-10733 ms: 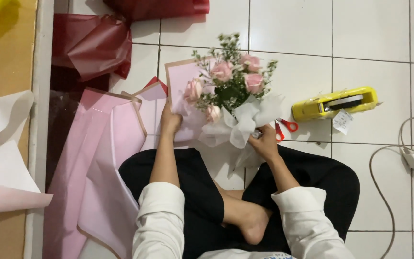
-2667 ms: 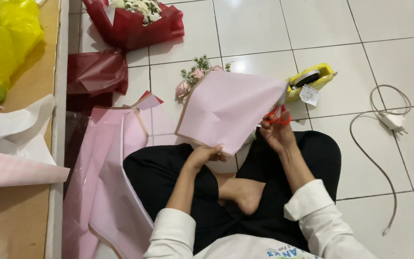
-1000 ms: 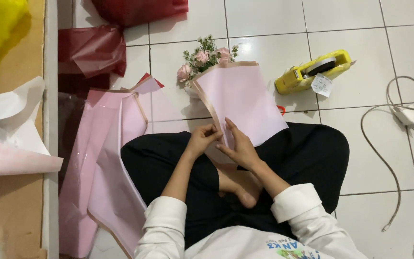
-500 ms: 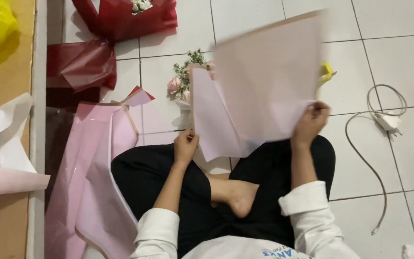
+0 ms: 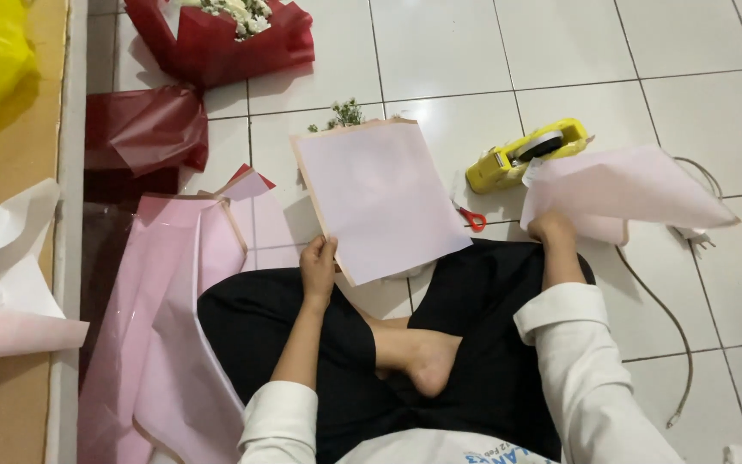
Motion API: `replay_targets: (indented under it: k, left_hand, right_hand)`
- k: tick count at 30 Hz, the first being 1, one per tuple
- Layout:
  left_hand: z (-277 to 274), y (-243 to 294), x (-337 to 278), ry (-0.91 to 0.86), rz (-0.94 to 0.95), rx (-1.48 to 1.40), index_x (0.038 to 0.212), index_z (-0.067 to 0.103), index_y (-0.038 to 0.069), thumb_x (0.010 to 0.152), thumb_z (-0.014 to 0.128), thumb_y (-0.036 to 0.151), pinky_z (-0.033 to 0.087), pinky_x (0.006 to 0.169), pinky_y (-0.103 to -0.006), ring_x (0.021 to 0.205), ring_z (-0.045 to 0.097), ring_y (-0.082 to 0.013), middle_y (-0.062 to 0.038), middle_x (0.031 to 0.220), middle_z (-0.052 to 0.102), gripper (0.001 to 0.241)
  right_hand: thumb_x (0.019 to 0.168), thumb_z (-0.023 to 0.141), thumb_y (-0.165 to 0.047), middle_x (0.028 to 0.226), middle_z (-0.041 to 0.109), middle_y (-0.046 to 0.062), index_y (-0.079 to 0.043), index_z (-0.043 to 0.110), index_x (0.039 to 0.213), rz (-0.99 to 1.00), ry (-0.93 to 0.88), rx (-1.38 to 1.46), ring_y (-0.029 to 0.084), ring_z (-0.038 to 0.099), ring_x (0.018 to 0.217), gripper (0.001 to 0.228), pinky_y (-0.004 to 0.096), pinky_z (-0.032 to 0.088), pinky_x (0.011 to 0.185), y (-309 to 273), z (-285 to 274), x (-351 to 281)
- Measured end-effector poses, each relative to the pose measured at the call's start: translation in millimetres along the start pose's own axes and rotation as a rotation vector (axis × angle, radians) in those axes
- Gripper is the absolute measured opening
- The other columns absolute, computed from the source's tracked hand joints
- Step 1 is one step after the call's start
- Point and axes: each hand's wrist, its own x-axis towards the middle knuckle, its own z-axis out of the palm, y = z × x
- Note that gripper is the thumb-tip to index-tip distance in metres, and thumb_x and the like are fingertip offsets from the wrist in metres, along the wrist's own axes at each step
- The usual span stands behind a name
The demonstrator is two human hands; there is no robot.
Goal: Cutting and folding pink wrapping paper to prepare for a flower bouquet arrangement.
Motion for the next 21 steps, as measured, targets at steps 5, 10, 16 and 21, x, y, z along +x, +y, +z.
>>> replay_targets:
  k: [5, 10, 16, 21]
  left_hand:
    - [-7.2, -31.8, 21.8, 0.061, 0.05, 0.023, 0.071, 0.056, 0.01, 0.099, 0.062, 0.022, 0.052, 0.046, -0.028, 0.055, 0.058, -0.0132, -0.003, 0.059, 0.053, 0.031]
    - [-3.5, -5.6, 2.7, 0.074, -0.051, -0.057, 0.077, 0.058, 0.011, 0.1, 0.064, 0.027, 0.056, 0.055, -0.0266, 0.061, 0.061, -0.0127, 0.0, 0.067, 0.052, 0.028]
    - [-0.7, -22.3, 12.3, 0.022, -0.149, -0.211, 0.076, 0.055, 0.015, 0.101, 0.061, 0.021, 0.057, 0.062, -0.0248, 0.067, 0.063, -0.0116, 0.002, 0.072, 0.057, 0.026]
    - [0.7, 53.1, -15.5, -0.146, -0.137, -0.447, 0.107, 0.061, 0.017, 0.101, 0.058, 0.045, 0.045, 0.092, -0.0364, 0.104, 0.058, -0.0168, 0.001, 0.106, 0.061, 0.029]
  right_hand:
    - [0.085, 0.063, -0.024, 0.128, 0.07, 0.031, 0.001, 0.069, 0.132, -0.047, -0.158, -0.297, 0.048, 0.062, 0.125, 0.054, 0.067, 0.045, 0.1, -48.9, -50.5, -105.8]
    - [0.092, 0.061, -0.033, 0.1, 0.075, 0.033, 0.004, 0.08, 0.105, -0.251, 0.107, -0.221, 0.051, 0.071, 0.103, 0.043, 0.061, 0.054, 0.083, -50.9, -39.8, -154.7]
    - [0.064, 0.091, -0.046, 0.139, 0.054, 0.026, -0.02, 0.041, 0.156, -1.188, -0.044, -0.066, 0.047, 0.053, 0.131, 0.108, 0.057, 0.051, 0.097, -159.3, -21.5, -330.0]
    - [0.085, 0.077, -0.019, 0.104, 0.069, 0.006, -0.02, 0.065, 0.12, -1.207, 0.213, -0.036, 0.027, 0.069, 0.102, 0.037, 0.037, 0.058, 0.075, -189.7, 54.2, -317.1]
